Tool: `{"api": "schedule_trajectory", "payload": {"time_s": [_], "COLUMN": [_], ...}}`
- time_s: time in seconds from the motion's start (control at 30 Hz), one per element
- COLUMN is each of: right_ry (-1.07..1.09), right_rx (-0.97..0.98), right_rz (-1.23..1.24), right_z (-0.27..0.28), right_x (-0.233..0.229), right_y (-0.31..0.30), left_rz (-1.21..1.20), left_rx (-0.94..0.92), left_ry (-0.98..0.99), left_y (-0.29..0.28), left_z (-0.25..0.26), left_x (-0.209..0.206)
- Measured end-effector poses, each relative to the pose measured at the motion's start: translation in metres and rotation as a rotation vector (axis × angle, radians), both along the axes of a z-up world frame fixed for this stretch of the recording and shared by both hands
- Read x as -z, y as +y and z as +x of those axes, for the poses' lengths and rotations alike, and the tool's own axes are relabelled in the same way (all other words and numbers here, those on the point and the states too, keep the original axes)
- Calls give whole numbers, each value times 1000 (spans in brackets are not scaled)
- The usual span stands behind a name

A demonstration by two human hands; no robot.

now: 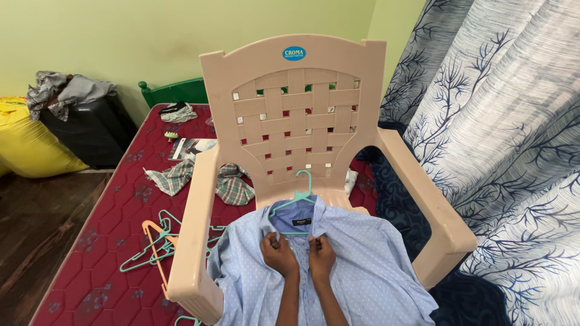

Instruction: The person buttons a light blue shirt on a hanger, smooths it, and hangs it in a wardrobe. Then the person picks up a pink plaid shirt, places it on a hanger, and begins buttoning it.

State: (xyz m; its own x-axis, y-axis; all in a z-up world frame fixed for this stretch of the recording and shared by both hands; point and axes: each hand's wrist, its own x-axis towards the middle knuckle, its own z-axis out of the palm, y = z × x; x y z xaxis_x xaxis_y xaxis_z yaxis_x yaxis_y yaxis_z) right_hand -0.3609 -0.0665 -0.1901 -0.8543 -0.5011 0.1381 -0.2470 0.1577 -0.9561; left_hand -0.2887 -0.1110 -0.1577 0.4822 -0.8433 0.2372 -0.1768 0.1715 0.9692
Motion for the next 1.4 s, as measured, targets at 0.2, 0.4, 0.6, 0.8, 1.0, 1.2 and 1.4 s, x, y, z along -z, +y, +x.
{"api": "schedule_trajectory", "payload": {"time_s": [0.2, 0.4, 0.6, 0.8, 1.0, 1.2, 1.4], "right_ry": [-284, -330, -471, -101, 37, -495, -634], "right_rx": [-144, -133, -190, -104, -69, -124, -192], "right_rz": [-186, -157, -262, -47, 95, -300, -464], "right_z": [-4, 0, -2, -5, -3, -3, -24], "right_x": [8, -2, 11, 26, 16, 15, 41], "right_y": [-6, -1, -6, -17, -11, -1, 0], "left_rz": [88, -116, 22, 54, 148, 141, 138], "left_rx": [138, 325, 366, 384, 268, 285, 378], "left_ry": [35, -65, 36, 65, -264, -414, -445], "left_y": [3, 4, 0, -3, -1, 3, -2], "left_z": [0, -1, -6, -11, -7, -11, -13], "left_x": [-9, -17, -10, -15, -29, -35, -26]}}
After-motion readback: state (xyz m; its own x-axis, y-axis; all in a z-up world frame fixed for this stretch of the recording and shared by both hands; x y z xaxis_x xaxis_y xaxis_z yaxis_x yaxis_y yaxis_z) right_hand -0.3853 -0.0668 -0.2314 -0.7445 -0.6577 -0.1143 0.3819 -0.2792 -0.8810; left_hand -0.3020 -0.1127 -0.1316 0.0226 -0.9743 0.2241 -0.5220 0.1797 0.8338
